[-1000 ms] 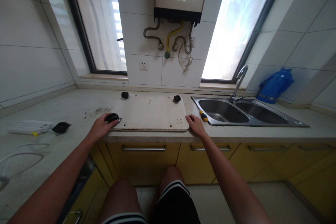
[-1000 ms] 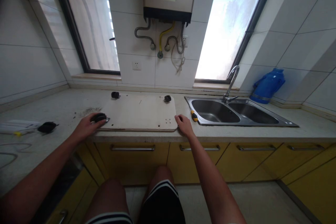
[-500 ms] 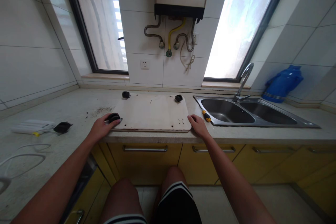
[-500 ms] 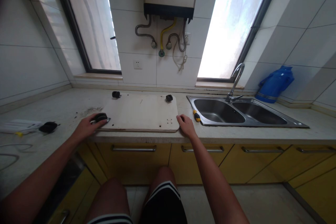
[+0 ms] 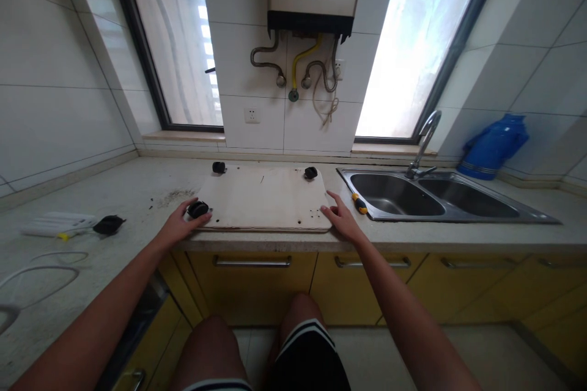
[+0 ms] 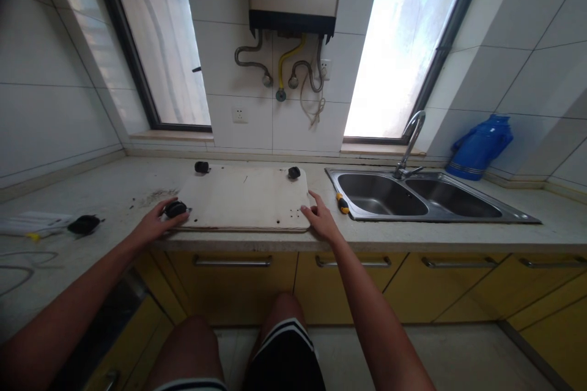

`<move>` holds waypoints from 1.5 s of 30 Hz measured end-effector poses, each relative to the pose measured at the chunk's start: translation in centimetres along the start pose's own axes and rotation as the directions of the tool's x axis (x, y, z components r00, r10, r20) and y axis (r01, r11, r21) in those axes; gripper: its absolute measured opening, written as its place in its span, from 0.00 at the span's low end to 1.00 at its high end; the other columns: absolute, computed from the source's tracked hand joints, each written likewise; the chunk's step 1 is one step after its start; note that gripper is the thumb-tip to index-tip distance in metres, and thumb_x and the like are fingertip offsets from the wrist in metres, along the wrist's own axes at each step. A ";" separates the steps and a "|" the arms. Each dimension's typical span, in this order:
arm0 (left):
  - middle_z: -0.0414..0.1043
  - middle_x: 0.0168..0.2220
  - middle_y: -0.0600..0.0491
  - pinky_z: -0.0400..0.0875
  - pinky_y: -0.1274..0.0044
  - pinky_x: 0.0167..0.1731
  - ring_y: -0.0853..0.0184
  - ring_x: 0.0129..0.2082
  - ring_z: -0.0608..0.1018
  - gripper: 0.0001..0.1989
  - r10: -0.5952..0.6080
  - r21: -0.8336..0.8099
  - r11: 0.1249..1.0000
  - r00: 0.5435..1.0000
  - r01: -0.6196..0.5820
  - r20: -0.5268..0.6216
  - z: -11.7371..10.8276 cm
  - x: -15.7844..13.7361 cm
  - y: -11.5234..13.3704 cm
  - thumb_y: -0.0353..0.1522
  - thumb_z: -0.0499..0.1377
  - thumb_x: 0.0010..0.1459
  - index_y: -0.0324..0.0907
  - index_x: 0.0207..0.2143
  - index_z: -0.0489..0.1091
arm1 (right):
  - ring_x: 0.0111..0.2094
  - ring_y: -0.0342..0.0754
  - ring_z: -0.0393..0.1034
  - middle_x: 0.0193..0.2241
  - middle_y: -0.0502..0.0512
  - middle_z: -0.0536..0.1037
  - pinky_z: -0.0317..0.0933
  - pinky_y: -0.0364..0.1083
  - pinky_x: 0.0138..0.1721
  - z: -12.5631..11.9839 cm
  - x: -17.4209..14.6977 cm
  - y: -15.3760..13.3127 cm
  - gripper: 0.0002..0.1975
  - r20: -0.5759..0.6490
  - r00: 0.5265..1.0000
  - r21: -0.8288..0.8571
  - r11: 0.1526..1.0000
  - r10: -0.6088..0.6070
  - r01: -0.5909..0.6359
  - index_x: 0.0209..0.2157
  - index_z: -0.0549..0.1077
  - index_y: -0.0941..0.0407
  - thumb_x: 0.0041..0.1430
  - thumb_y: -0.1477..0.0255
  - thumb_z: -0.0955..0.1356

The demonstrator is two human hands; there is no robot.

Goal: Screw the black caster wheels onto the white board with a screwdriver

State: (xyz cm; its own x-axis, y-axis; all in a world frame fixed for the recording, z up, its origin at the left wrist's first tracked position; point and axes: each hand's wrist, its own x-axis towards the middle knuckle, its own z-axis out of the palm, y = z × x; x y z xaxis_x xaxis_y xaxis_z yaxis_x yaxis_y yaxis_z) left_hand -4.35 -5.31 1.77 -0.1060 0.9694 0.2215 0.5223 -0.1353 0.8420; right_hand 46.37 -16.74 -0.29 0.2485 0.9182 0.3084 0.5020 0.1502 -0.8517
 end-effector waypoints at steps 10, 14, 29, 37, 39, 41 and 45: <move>0.85 0.52 0.36 0.86 0.67 0.38 0.51 0.44 0.89 0.45 -0.166 -0.552 0.772 0.939 0.314 0.303 -1.6 -2.9 1.9 0.64 0.59 0.65 0.41 0.69 0.74 | 0.57 0.60 0.74 0.55 0.57 0.85 0.65 0.53 0.62 -1.3 1.0 0.6 0.25 -0.198 0.975 0.383 0.924 0.097 -0.014 0.49 0.88 0.51 0.56 0.51 0.73; 0.87 0.46 0.42 0.82 0.75 0.32 0.57 0.40 0.88 0.33 -0.170 -0.564 0.793 0.972 0.233 0.163 -0.8 -3.1 2.4 0.46 0.69 0.62 0.40 0.64 0.78 | 0.53 0.63 0.79 0.51 0.61 0.88 0.71 0.58 0.59 -1.5 1.1 1.0 0.35 -0.206 0.955 0.591 0.805 0.212 -0.051 0.48 0.89 0.54 0.62 0.44 0.63; 0.85 0.49 0.44 0.80 0.56 0.55 0.44 0.50 0.85 0.26 0.469 0.075 0.883 0.873 -0.463 -0.133 0.2 -6.9 2.6 0.46 0.65 0.56 0.47 0.55 0.82 | 0.48 0.65 0.82 0.45 0.62 0.89 0.74 0.63 0.55 -2.5 1.8 3.0 0.30 -0.197 0.925 0.786 0.617 0.324 -0.049 0.47 0.86 0.53 0.60 0.46 0.65; 0.78 0.46 0.44 0.73 0.48 0.65 0.44 0.56 0.80 0.18 0.556 0.030 0.797 0.714 -0.603 -0.425 1.7 -7.8 7.5 0.53 0.58 0.65 0.50 0.38 0.71 | 0.51 0.62 0.82 0.40 0.61 0.88 0.75 0.61 0.58 -1.9 2.6 3.5 0.25 -0.218 0.923 0.823 0.567 0.317 -0.001 0.44 0.86 0.55 0.60 0.53 0.67; 0.78 0.42 0.45 0.72 0.47 0.66 0.45 0.54 0.82 0.17 0.515 -0.052 0.801 0.730 -0.597 -0.450 2.6 -8.7 9.2 0.53 0.54 0.68 0.51 0.37 0.66 | 0.49 0.60 0.82 0.41 0.60 0.88 0.75 0.58 0.56 -2.0 2.7 3.8 0.22 -0.222 0.921 0.827 0.562 0.321 0.004 0.46 0.86 0.55 0.63 0.56 0.67; 0.76 0.36 0.45 0.76 0.46 0.61 0.46 0.47 0.82 0.17 0.498 -0.056 0.786 0.685 -0.615 -0.532 3.2 -9.8 11.2 0.52 0.53 0.70 0.52 0.35 0.64 | 0.49 0.56 0.81 0.45 0.60 0.87 0.76 0.56 0.55 -2.0 2.8 4.2 0.20 -0.225 0.915 0.832 0.555 0.335 0.001 0.50 0.84 0.56 0.69 0.59 0.68; 0.73 0.32 0.48 0.80 0.52 0.48 0.51 0.39 0.80 0.14 0.596 0.058 0.695 0.529 -0.717 -0.603 3.3 -11.8 15.0 0.48 0.56 0.71 0.51 0.35 0.64 | 0.55 0.54 0.79 0.59 0.61 0.80 0.77 0.58 0.57 -2.3 2.9 4.7 0.21 -0.218 0.902 0.843 0.537 0.373 -0.018 0.61 0.77 0.56 0.74 0.58 0.72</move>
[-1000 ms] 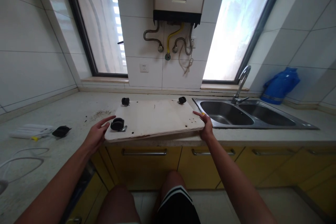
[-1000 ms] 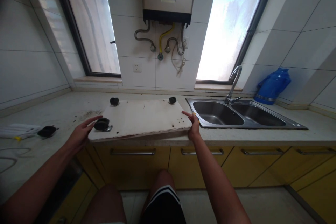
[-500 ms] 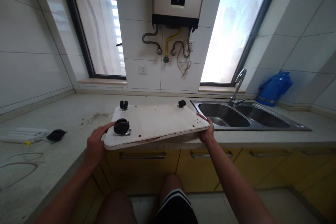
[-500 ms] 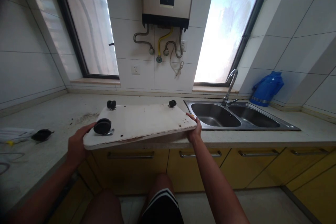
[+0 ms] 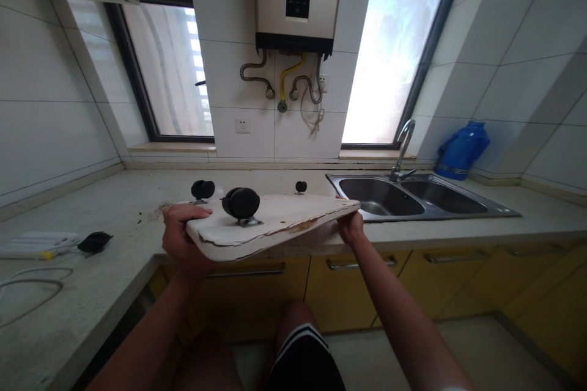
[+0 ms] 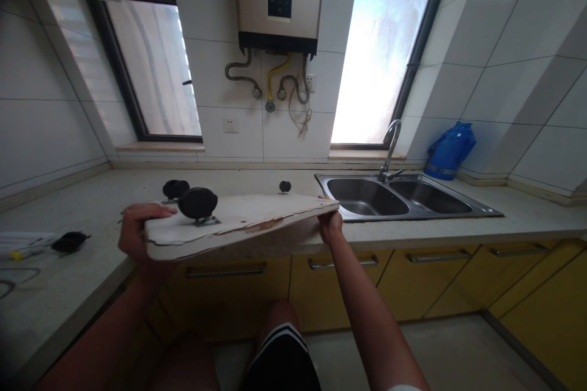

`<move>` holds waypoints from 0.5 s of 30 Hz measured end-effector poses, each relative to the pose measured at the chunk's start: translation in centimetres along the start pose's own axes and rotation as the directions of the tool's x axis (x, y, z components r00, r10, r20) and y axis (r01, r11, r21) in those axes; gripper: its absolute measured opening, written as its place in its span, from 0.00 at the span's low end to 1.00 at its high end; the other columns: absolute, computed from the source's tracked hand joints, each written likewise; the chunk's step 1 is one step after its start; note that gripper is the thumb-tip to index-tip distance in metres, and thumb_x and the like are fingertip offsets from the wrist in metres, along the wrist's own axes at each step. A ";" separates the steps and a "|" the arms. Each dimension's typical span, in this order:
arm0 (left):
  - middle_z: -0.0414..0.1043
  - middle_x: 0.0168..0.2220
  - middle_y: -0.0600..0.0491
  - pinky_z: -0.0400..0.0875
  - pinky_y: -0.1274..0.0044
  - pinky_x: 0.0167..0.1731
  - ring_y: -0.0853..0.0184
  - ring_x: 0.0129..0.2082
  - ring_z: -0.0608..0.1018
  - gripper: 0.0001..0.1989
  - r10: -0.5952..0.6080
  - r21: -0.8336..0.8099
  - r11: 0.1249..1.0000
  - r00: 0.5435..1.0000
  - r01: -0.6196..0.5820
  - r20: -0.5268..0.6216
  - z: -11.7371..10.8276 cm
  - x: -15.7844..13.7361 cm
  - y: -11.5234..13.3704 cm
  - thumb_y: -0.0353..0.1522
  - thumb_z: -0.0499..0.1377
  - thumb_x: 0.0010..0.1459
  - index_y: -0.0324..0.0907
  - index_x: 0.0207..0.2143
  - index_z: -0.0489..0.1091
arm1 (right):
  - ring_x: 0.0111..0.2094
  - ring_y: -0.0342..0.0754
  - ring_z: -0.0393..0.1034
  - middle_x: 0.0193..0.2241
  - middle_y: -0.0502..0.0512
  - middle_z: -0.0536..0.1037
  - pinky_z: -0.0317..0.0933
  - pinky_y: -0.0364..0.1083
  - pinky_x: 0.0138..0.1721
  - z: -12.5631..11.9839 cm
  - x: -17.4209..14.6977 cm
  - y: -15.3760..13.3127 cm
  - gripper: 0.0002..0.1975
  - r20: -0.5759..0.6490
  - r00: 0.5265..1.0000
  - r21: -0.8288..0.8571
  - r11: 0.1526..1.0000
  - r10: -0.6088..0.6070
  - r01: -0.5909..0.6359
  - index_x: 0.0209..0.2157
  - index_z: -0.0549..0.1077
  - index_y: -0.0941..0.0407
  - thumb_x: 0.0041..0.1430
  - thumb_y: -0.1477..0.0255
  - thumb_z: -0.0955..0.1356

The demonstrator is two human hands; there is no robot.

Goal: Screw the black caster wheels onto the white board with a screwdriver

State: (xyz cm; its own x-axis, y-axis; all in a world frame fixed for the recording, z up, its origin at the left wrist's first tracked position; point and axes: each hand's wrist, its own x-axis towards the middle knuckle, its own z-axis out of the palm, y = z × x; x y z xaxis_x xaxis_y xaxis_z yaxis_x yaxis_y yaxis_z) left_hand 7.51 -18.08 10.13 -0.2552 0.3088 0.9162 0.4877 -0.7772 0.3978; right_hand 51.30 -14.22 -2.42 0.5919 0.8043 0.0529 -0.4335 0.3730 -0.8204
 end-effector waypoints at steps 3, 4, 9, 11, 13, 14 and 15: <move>0.73 0.34 0.49 0.79 0.55 0.46 0.52 0.40 0.80 0.13 0.112 0.013 0.994 0.994 -0.112 -0.017 0.0 0.7 2.0 0.47 0.63 0.66 0.51 0.38 0.66 | 0.57 0.56 0.78 0.62 0.61 0.78 0.77 0.60 0.57 0.0 -0.1 -0.3 0.23 -0.024 0.999 0.013 1.000 0.029 -0.028 0.63 0.75 0.55 0.74 0.59 0.73; 0.73 0.35 0.49 0.78 0.56 0.46 0.52 0.40 0.79 0.14 0.122 0.021 0.992 0.992 -0.122 -0.014 0.0 1.0 2.5 0.47 0.66 0.64 0.50 0.39 0.67 | 0.57 0.56 0.78 0.62 0.61 0.78 0.77 0.60 0.57 0.0 -0.2 -0.5 0.23 -0.033 0.999 0.017 0.999 0.037 -0.037 0.63 0.75 0.55 0.74 0.59 0.73; 0.72 0.38 0.52 0.75 0.57 0.44 0.53 0.41 0.77 0.24 0.170 0.015 0.985 0.985 -0.170 -0.024 -0.1 4.1 5.6 0.51 0.75 0.54 0.49 0.41 0.70 | 0.57 0.55 0.78 0.62 0.61 0.78 0.77 0.60 0.57 1.0 -2.1 -0.6 0.22 -0.035 0.996 0.000 0.997 0.077 -0.077 0.63 0.75 0.55 0.74 0.59 0.73; 0.72 0.37 0.53 0.73 0.57 0.47 0.53 0.42 0.77 0.27 0.212 0.033 0.977 0.977 -0.211 -0.018 0.1 6.3 7.2 0.55 0.75 0.53 0.48 0.40 0.69 | 0.57 0.55 0.78 0.62 0.61 0.78 0.77 0.60 0.58 1.6 -3.6 -0.1 0.22 -0.011 0.996 -0.028 0.995 0.094 -0.094 0.63 0.75 0.55 0.74 0.59 0.73; 0.72 0.38 0.53 0.72 0.54 0.53 0.53 0.44 0.77 0.31 0.232 0.088 0.969 0.973 -0.231 0.007 0.3 9.1 8.7 0.58 0.74 0.52 0.46 0.40 0.70 | 0.57 0.55 0.78 0.62 0.61 0.78 0.77 0.60 0.58 2.2 -5.4 0.5 0.22 0.018 0.995 -0.060 0.993 0.102 -0.101 0.63 0.75 0.55 0.75 0.59 0.73; 0.73 0.40 0.52 0.70 0.53 0.57 0.51 0.48 0.78 0.32 0.228 0.120 0.965 0.973 -0.232 0.044 0.5 10.7 9.2 0.59 0.73 0.52 0.44 0.42 0.70 | 0.56 0.55 0.79 0.60 0.61 0.79 0.78 0.59 0.56 2.5 -6.3 0.7 0.22 0.030 0.995 -0.075 0.993 0.097 -0.094 0.62 0.76 0.55 0.74 0.60 0.73; 0.73 0.44 0.51 0.68 0.50 0.60 0.48 0.54 0.77 0.33 0.213 0.150 0.963 0.973 -0.225 0.093 0.6 12.3 9.6 0.58 0.72 0.53 0.42 0.45 0.71 | 0.52 0.53 0.80 0.57 0.59 0.81 0.79 0.56 0.53 2.7 -7.2 0.8 0.21 0.036 0.996 -0.085 0.993 0.083 -0.079 0.60 0.77 0.56 0.73 0.60 0.74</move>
State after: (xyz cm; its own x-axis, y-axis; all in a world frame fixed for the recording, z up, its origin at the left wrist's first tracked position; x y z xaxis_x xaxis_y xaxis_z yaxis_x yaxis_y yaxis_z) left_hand 9.59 -21.38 25.24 -0.0666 0.1857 0.9803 0.6521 -0.7355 0.1836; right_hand 44.84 -18.50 -1.95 0.5290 0.8486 0.0055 -0.4198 0.2673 -0.8673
